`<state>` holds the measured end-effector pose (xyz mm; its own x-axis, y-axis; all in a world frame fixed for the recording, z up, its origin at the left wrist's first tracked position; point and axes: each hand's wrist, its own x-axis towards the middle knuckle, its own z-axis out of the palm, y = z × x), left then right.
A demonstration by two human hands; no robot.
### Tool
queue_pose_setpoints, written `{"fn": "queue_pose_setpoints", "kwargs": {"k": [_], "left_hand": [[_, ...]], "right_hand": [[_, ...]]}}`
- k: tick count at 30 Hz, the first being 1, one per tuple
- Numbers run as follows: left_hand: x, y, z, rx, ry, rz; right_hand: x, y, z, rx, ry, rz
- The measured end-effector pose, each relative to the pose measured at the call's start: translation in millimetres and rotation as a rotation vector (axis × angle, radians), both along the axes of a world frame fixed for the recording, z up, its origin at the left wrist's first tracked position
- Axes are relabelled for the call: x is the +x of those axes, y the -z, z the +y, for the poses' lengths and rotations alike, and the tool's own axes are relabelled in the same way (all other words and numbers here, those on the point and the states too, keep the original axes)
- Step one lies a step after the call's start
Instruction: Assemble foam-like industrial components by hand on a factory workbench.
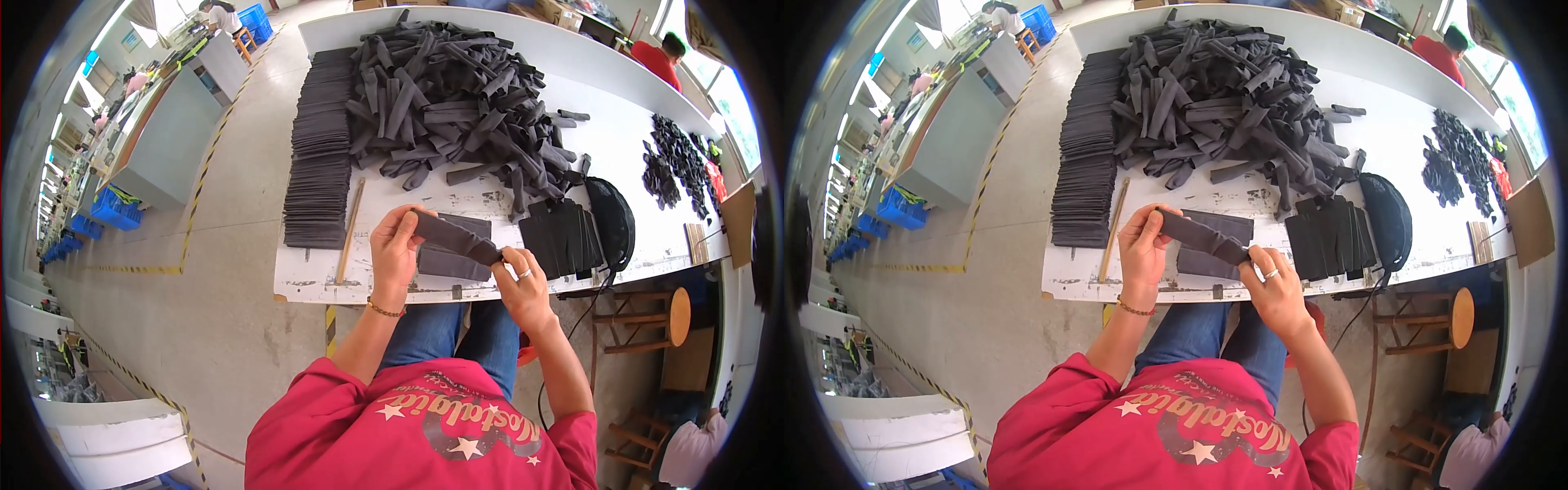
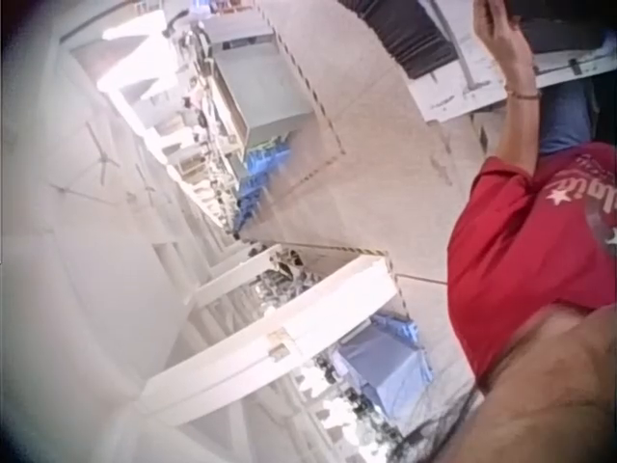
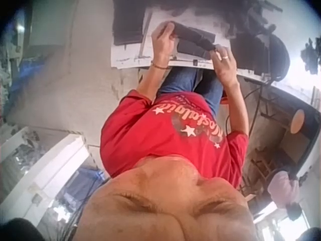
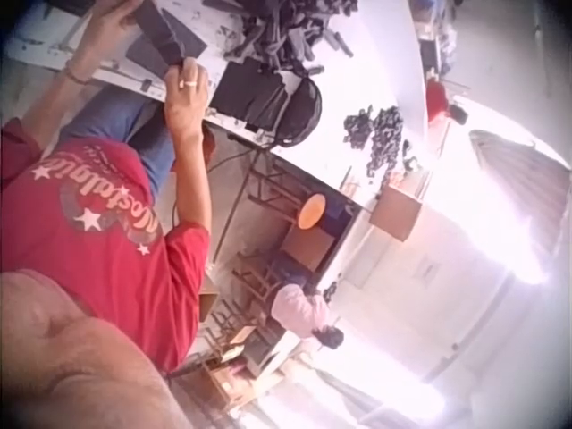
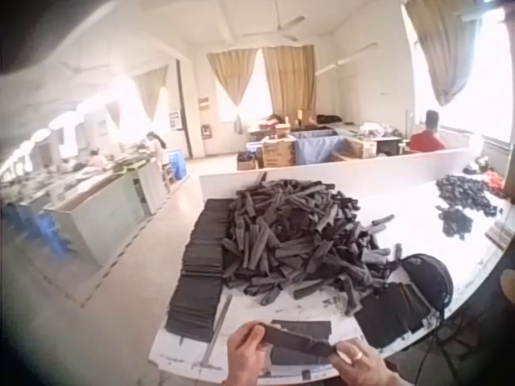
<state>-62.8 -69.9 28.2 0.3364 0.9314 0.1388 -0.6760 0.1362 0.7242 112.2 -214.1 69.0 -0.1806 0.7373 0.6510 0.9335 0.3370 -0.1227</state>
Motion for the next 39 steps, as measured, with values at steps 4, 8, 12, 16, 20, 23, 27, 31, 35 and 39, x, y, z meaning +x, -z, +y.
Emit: {"fn": "queue_pose_setpoints", "kwargs": {"k": [4,8,12,16,20,23,27,31,35,39], "left_hand": [[-1,-8,-4,-0.043,-0.010,0.066],[-1,-9,0,0.069,-0.049,0.233],[1,-5,0,0.049,-0.131,0.236],[8,-4,-3,0.099,-0.177,0.259],[-1,1,3,0.175,-0.242,0.303],[1,0,3,0.195,-0.236,0.298],[1,1,-1,0.213,-0.166,0.372],[3,0,-3,0.168,-0.152,0.305],[4,10,-2,0.033,-0.162,0.254],[-59,26,61,-0.128,-0.531,0.205]], "right_hand": [[4,8,0,-0.019,0.026,-0.010],[7,15,2,-0.086,0.026,0.025],[-3,5,8,-0.077,0.070,0.420],[-13,17,23,-0.115,0.161,0.904],[-3,25,26,-0.159,0.114,1.239],[-2,15,24,-0.333,0.075,1.399],[-1,15,36,-0.335,0.058,1.302],[4,20,37,-0.423,0.217,1.285],[5,32,33,-0.399,0.236,1.322],[72,30,2,-0.174,0.477,1.438]]}}
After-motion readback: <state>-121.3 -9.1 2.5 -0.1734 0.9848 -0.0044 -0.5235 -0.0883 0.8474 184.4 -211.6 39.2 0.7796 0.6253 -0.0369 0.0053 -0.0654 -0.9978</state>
